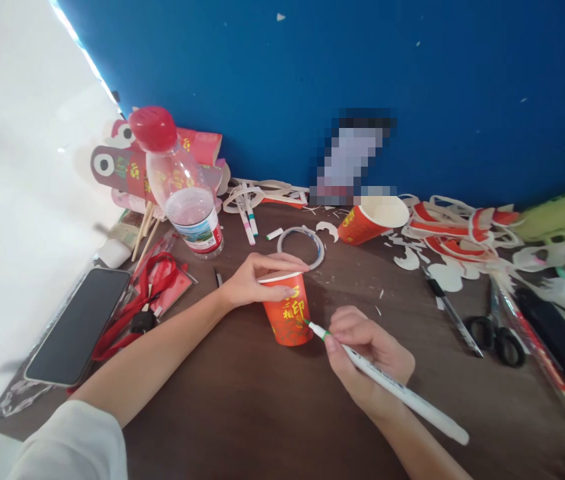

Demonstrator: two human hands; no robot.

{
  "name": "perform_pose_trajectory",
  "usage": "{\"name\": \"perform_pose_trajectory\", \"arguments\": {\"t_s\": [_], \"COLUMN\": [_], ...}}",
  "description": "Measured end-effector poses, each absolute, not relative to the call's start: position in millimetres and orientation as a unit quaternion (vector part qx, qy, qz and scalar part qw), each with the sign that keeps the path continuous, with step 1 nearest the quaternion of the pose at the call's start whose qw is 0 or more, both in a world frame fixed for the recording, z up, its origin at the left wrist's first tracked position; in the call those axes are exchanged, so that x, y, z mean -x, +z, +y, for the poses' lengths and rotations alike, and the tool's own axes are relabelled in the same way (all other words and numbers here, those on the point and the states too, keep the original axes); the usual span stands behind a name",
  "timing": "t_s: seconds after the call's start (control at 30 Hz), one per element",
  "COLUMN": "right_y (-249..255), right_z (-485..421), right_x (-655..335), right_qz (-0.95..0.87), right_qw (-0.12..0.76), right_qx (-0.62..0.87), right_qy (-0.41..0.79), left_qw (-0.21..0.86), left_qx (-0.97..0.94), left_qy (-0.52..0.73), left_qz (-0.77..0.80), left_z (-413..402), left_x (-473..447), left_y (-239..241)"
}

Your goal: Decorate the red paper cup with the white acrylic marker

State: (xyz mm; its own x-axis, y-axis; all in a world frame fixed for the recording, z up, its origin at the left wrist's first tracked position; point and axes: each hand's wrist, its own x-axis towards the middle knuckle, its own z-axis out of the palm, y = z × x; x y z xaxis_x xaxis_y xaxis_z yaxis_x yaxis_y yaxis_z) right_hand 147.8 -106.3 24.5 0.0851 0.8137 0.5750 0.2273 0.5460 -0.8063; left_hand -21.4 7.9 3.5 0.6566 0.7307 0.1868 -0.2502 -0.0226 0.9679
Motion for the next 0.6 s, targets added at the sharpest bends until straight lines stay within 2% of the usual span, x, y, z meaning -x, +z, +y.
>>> {"name": "perform_pose_trajectory", "arguments": {"t_s": [0.6], "right_y": [21.9], "right_z": [-107.2], "right_x": [-147.2], "right_qz": [-0.612], "right_qw": [0.603], "right_qx": [0.453], "right_qy": [0.237], "left_qw": [0.662], "left_qx": [-0.625], "left_qy": [0.368], "left_qz": [0.188], "left_z": [8.2], "left_x": [21.3], "left_y": [3.5]}}
